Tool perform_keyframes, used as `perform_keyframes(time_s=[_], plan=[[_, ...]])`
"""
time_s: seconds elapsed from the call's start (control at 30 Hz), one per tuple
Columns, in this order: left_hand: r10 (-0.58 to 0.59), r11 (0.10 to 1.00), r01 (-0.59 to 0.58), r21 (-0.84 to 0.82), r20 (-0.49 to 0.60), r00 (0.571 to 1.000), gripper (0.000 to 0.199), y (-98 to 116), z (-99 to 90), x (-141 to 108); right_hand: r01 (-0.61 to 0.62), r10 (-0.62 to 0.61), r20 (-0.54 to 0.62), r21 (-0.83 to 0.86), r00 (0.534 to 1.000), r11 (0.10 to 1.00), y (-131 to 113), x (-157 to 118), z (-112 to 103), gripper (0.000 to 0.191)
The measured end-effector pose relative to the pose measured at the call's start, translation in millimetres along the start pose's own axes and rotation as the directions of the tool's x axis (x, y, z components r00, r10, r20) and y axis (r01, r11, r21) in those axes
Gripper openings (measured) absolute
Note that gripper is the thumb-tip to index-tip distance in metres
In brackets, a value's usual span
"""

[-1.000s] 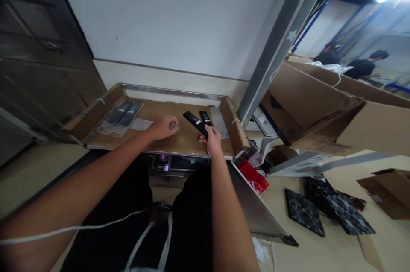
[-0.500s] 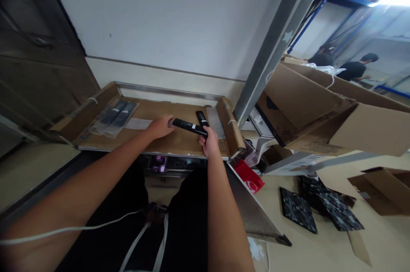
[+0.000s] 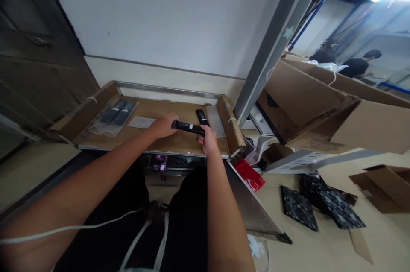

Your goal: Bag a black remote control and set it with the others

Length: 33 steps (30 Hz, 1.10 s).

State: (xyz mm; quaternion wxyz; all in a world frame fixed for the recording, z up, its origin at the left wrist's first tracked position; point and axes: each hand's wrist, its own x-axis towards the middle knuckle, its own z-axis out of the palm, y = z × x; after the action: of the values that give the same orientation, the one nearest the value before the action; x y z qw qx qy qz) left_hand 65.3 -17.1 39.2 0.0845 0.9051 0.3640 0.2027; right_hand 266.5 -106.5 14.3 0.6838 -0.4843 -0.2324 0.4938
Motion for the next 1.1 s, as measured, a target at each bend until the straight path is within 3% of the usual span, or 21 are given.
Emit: perform_keyframes(time_s=[0.13,0.23,0.3,0.37,0.47,0.57,0.73,0.93,1.1], plan=[[0.057,0.998,-0.058,0.021,0.028,0.998,0.031,12.1,-0.5,-1.8,0.02,-0.02,0.009,-0.019,1.0,1.0,0.9,0.6,-0.1,0.032],[0.126,0.986,-0.121,-0.114,0.039,0.991,0.052,12.1,-3.8,-2.4,0.025,-0.025,0.024,-0.007,0.999,1.0,1.3,0.7,-0.1,0.033],[0.074,0.976,-0.079,-0.202,-0.031,0.997,0.051,7.7,-7.6,-2.7,0.025,-0.024,0.035,-0.01,0.999,1.0,1.7,0.4,0.2,0.034],[-0.067,0.979,0.043,-0.198,-0.117,0.991,0.037,3.3,-11.5,-3.7,0.024,-0.023,0.038,-0.03,0.999,0.999,2.1,0.2,0.6,0.034],[-0.219,0.974,0.215,-0.075,-0.055,0.974,0.027,3.7,-14.8,-6.3,0.03,-0.028,0.047,-0.06,0.999,0.998,2.6,-0.2,1.2,0.033],[-0.231,0.972,0.229,0.045,0.033,0.972,0.024,14.5,-14.7,-7.7,0.037,-0.033,0.059,-0.078,0.998,0.996,2.8,-0.4,1.5,0.033],[-0.243,0.955,0.236,0.179,0.018,0.97,0.027,36.2,-15.7,-3.0,0.049,-0.042,0.079,-0.08,0.996,0.996,3.9,-0.4,0.9,0.034],[-0.332,0.934,0.307,0.184,0.126,0.935,0.021,45.8,-22.5,4.2,0.081,-0.072,0.086,-0.111,0.994,0.99,6.4,-0.1,0.0,0.035],[-0.308,0.944,0.297,0.142,0.068,0.949,0.025,49.8,-18.4,8.5,0.106,-0.089,0.114,-0.156,0.99,0.982,7.5,0.7,-0.2,0.037]])
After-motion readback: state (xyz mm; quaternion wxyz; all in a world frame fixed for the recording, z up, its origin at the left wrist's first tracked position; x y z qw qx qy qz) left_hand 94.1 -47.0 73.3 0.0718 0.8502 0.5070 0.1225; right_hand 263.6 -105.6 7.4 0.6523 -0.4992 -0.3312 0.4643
